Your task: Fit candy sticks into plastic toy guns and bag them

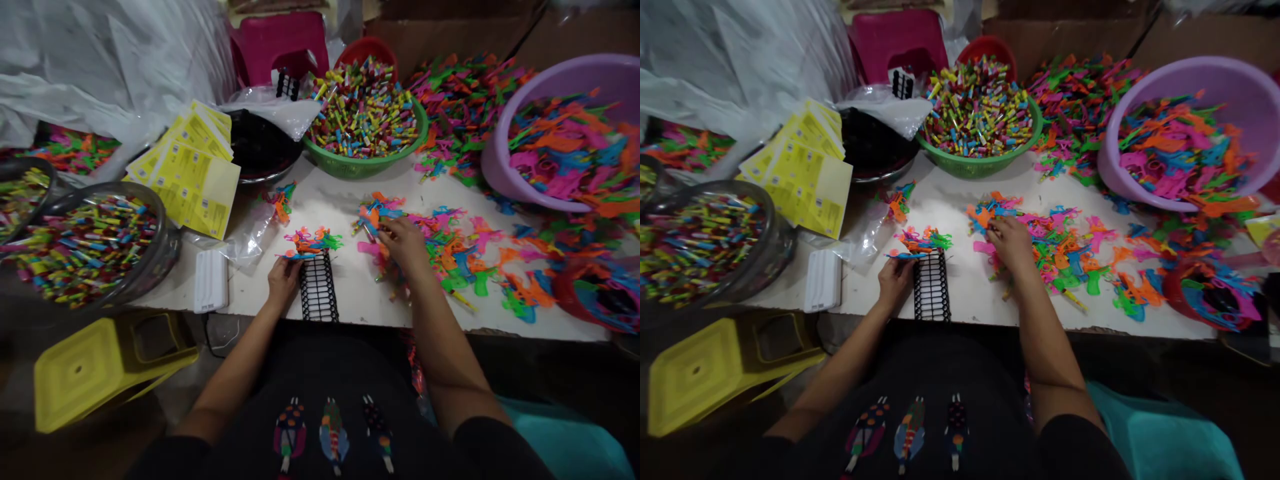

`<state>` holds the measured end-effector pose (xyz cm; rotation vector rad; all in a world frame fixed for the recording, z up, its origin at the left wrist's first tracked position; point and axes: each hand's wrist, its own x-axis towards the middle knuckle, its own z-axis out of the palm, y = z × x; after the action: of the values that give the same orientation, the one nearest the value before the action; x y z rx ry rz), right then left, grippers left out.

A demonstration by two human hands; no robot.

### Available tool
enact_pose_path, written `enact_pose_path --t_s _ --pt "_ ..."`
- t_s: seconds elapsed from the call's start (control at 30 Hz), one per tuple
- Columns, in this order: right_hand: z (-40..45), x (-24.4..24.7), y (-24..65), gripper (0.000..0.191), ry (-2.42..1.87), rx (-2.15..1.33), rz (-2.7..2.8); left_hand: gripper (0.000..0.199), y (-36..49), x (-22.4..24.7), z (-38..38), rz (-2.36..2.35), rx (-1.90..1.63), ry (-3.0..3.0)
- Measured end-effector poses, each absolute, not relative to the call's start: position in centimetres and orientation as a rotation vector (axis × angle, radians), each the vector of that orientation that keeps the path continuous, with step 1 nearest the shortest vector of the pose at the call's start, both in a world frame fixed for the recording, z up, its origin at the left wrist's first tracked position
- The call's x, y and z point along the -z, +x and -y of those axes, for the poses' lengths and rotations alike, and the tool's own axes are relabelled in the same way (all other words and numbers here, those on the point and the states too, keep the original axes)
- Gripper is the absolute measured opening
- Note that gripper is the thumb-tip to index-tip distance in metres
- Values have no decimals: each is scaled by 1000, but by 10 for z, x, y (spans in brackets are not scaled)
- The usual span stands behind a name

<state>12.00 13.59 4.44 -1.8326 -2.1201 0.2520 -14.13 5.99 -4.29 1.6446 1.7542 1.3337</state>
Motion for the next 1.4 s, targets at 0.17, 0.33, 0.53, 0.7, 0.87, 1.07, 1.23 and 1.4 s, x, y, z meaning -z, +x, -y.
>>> enact_pose_path --t_s 0.17,0.33,0.53,0.7,0.87,1.07,1.23,1.4 --pt "-98 -27 100 28 -1523 -458 1714 21 -140 42 -60 -1737 -1334 1601" --pt "-80 11 64 26 -1435 -815 1584 20 -140 43 -59 -1784 -1312 1645" --pt "-91 23 51 24 -1356 -927 1671 20 -140 42 -60 -1809 -1326 1685" --pt "-94 30 48 25 -1418 -886 1659 19 -140 44 -61 -1817 -1317 1689" --pt "-94 43 42 27 -1518 -844 1563 18 -140 47 -62 -1882 -1333 1734" --pt "-100 30 45 19 -1504 -695 1790 15 -139 43 -65 -1853 -1276 1940" --pt "-95 37 36 32 -1519 -853 1562 14 -137 42 -65 -1869 -1298 1954" --pt "-92 47 32 28 -1444 -659 1499 13 -138 44 -66 -1914 -1342 1930"
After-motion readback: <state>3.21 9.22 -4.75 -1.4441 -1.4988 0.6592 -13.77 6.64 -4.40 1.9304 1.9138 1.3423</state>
